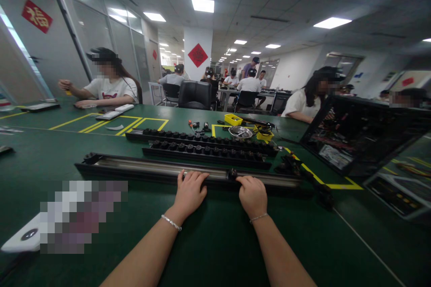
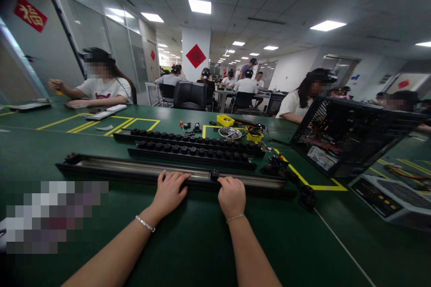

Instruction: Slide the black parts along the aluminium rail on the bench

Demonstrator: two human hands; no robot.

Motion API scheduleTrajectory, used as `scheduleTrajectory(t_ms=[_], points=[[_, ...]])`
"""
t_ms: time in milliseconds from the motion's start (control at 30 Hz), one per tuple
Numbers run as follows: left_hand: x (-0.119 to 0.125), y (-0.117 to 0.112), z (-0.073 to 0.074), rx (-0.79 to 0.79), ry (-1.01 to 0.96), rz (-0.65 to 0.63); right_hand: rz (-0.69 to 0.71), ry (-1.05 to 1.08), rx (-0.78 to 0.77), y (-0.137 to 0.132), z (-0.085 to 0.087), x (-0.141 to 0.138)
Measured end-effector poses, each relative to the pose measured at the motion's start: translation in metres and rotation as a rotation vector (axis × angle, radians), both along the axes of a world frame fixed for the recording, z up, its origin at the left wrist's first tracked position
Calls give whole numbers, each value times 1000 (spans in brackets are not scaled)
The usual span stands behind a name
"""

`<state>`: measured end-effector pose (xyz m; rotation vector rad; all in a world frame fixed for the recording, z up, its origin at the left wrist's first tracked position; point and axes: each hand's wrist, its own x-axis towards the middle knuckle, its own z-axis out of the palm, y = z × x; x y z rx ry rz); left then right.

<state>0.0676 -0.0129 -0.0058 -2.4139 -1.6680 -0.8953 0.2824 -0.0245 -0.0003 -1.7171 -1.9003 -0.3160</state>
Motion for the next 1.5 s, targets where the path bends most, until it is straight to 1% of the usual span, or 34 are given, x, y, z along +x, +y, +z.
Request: scheduleTrajectory(t_ms=[533,700,800,867,967,1067,1500], points=[[0,0,0,-3,-2,-5,-78,39,75,0,-1,7],[0,0,-1,5,-7,-5,-103,156,87,0,-3,7],[1,0,0,0,-12,-4,-144,255,121,2,-3,3],[2,0,0,-2,-14,10,-184,279,132,5,-4,-2],[3,0,0,-9,-17,23,-242,280,93,11,-5,-11],[3,0,0,-15,-20,19,-267,291,62,15,-7,-16],[2,0,-1,-8,-36,5,-287,294,25,12,-5,-15]])
